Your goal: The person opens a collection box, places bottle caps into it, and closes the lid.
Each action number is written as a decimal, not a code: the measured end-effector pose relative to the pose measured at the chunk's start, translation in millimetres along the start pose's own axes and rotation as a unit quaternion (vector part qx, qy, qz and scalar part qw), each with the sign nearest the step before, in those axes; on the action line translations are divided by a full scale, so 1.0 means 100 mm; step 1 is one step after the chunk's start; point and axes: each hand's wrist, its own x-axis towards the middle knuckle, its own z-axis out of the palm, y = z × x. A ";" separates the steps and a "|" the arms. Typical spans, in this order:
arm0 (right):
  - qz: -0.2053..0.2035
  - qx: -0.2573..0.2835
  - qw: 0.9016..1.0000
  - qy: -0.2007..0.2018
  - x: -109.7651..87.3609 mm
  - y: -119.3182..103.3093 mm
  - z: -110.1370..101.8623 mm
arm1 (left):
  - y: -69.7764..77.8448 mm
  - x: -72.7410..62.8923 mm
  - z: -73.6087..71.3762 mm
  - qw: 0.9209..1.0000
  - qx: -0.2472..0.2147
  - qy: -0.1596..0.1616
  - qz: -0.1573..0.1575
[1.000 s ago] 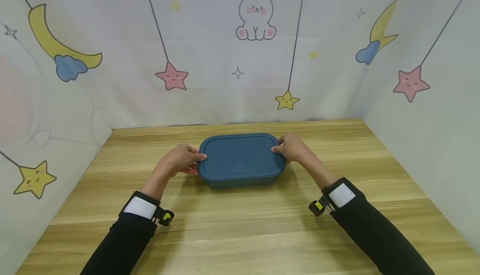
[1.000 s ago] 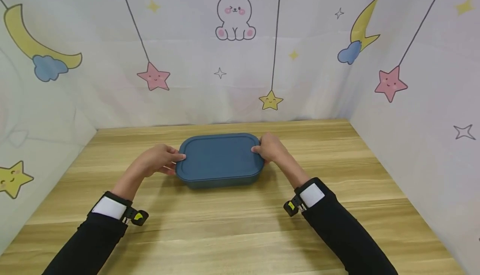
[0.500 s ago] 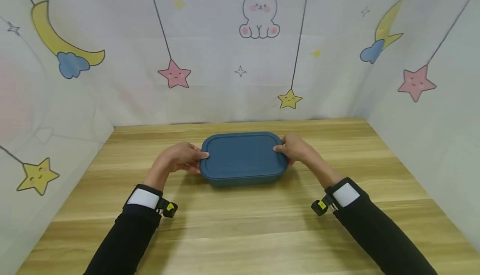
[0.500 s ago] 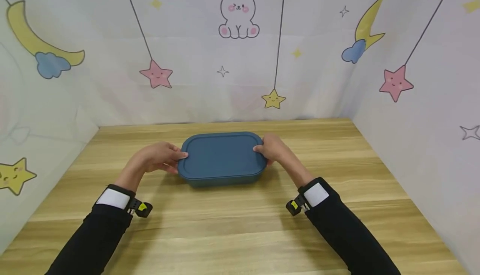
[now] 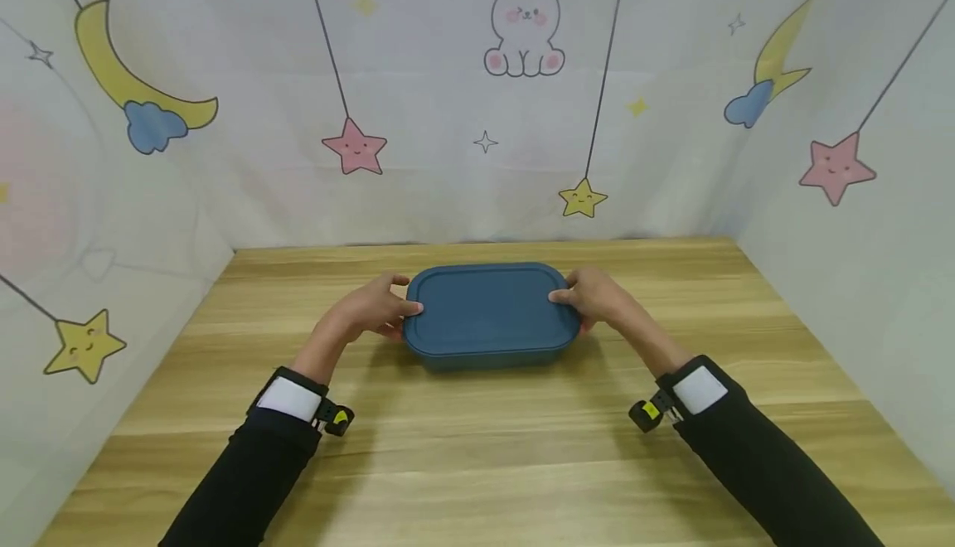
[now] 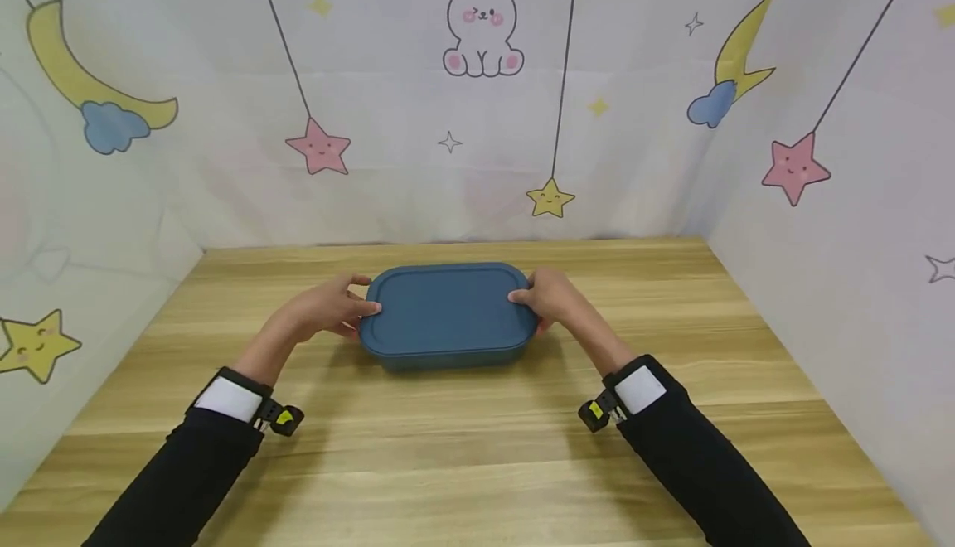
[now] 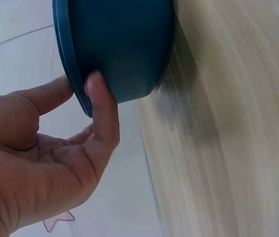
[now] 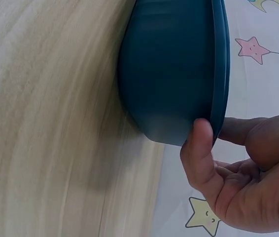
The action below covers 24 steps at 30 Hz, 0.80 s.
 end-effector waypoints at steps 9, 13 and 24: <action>-0.010 0.025 0.999 0.035 0.08 0.02 -0.08 | 0.16 0.05 0.05 0.974 0.202 0.077 0.070; -0.010 0.026 0.997 0.066 0.18 -0.06 -0.15 | 0.27 0.15 0.03 0.962 0.233 0.127 0.059; 0.029 0.070 0.994 0.078 0.42 -0.07 -0.11 | 0.21 0.41 -0.09 0.993 0.028 0.112 -0.033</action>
